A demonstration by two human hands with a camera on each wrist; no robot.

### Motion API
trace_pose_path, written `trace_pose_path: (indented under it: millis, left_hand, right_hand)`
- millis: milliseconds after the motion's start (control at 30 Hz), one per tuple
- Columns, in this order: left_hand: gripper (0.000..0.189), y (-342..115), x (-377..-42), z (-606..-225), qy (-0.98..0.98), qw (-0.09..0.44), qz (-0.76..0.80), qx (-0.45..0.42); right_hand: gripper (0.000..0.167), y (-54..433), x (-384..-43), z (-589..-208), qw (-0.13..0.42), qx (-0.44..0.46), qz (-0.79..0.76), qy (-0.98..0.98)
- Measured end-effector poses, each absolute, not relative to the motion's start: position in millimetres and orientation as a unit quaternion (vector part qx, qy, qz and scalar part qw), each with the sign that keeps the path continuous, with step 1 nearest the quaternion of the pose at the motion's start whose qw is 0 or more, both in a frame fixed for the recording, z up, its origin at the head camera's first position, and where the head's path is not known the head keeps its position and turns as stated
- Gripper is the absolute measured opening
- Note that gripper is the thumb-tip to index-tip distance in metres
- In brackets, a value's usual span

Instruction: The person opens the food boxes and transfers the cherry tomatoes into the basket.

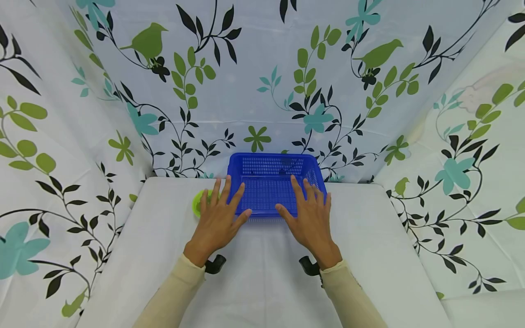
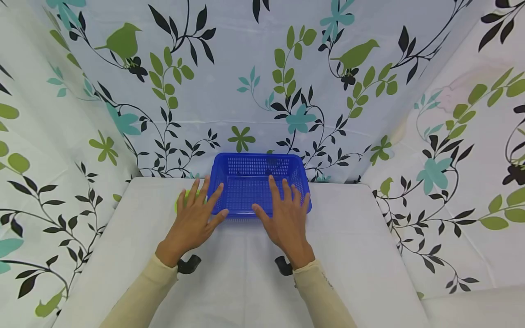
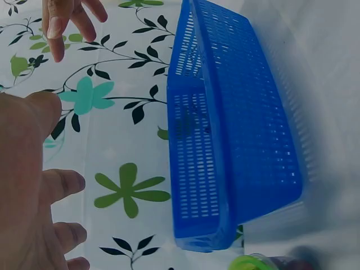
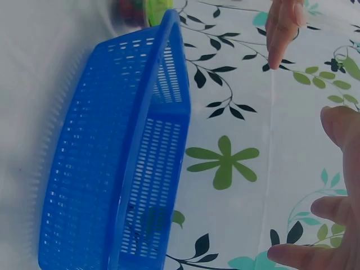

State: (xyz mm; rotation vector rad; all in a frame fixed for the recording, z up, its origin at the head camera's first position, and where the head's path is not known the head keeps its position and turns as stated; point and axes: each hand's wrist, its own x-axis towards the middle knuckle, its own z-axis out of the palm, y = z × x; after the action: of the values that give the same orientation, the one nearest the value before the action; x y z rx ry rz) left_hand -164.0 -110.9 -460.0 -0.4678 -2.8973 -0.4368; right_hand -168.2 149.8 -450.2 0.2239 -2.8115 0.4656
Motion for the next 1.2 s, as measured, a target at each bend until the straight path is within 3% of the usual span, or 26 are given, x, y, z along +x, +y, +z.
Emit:
trace_pose_path:
  millis: [733, 1200]
  left_hand:
    - [0.067, -142.8, -175.5, -504.1, -0.933, 0.111, -0.327, -0.097]
    - [0.064, -179.4, -182.3, -530.5, -0.906, 0.125, -0.402, -0.049]
  right_hand:
    - [0.079, 132.6, -166.9, -477.7, 0.22, 0.102, 0.263, -0.934]
    - [0.068, 99.8, -160.1, -501.9, 0.208, 0.129, 0.334, -0.91]
